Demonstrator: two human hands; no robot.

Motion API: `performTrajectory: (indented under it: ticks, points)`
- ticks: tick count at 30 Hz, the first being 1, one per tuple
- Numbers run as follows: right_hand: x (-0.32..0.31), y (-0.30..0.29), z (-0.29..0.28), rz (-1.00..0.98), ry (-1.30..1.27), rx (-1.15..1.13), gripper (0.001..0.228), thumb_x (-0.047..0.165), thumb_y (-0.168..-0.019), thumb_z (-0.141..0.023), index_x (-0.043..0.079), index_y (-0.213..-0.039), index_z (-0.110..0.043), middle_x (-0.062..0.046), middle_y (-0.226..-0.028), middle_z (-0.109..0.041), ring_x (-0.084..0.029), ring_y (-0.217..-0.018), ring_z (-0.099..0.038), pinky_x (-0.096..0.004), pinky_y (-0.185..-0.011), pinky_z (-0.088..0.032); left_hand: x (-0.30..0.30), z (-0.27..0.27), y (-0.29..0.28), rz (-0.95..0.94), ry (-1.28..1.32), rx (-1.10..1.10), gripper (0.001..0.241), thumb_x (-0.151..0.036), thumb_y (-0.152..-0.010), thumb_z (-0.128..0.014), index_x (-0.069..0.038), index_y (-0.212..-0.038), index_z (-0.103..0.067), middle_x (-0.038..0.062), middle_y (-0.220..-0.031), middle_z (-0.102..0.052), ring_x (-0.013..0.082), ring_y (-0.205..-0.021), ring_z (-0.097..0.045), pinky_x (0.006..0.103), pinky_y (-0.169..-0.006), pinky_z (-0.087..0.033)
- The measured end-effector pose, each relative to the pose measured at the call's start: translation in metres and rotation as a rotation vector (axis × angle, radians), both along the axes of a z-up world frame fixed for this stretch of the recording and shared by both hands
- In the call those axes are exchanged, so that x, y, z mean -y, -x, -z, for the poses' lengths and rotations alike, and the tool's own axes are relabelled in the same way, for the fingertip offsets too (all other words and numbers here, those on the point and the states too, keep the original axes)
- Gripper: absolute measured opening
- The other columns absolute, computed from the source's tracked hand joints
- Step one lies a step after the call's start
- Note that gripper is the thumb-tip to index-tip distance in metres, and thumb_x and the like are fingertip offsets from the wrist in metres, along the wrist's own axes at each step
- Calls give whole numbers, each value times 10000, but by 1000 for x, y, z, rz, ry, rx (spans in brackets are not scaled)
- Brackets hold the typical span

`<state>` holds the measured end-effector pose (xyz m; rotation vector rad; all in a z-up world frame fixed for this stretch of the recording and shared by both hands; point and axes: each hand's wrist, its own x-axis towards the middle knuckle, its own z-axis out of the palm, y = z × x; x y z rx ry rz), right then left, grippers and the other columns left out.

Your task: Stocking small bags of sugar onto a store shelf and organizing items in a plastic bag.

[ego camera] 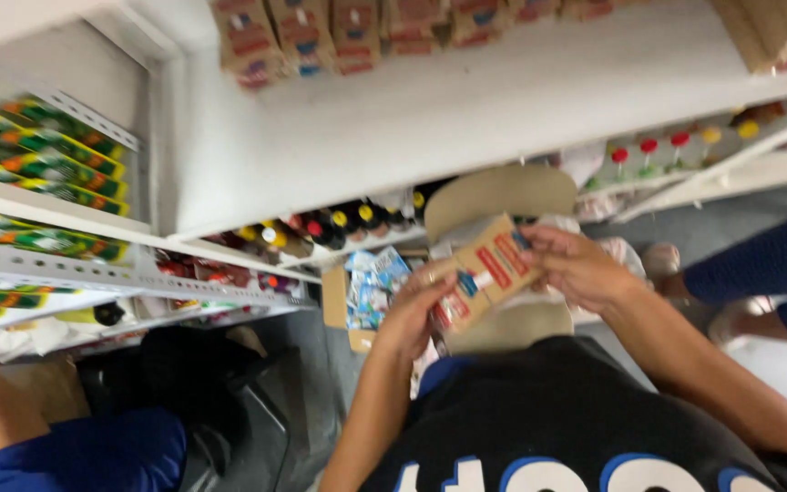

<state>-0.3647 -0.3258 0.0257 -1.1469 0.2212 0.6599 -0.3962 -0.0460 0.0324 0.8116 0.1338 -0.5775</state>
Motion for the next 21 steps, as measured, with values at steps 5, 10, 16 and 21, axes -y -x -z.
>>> performTrajectory:
  ticks: [5, 10, 16, 21]
  points:
    - [-11, 14, -24, 65, 87, 136, 455, 42, -954, -617, 25, -1401, -536, -73, -1220, -678, -165, -1067, -671, -323, -859, -569, 1, 6, 13, -103, -54, -85, 315, -92, -953, -726, -19, -1247, -637, 88, -1136, -729, 174, -1009, -710, 348, -879, -598]
    - [-22, 14, -33, 45, 151, 286, 441, -10, -973, -603, 5, -1406, -523, -95, -1254, -684, -165, -1128, -654, -315, -949, -544, -1, -2, 14, -134, -104, -31, 344, -22, -927, -718, -31, -1252, -607, 74, -1085, -723, 171, -939, -691, 392, -810, -601]
    - [-34, 18, -46, -29, 247, 444, 596, 43, -986, -629, 50, -1533, -392, -144, -1400, -592, -211, -1265, -603, -340, -1000, -541, -18, -10, 11, -168, -106, 60, 369, -17, -948, -722, -17, -1298, -603, 88, -1155, -733, 154, -1023, -713, 316, -885, -610]
    - [-51, 19, -72, -247, 877, 1256, 1114, 294, -710, -842, 95, -1610, -217, -261, -1616, -272, -409, -1466, -353, -500, -1116, -426, -28, -12, 3, -151, -104, -25, 302, -164, -978, -747, 6, -1206, -646, 145, -1072, -739, 207, -870, -737, 371, -702, -634]
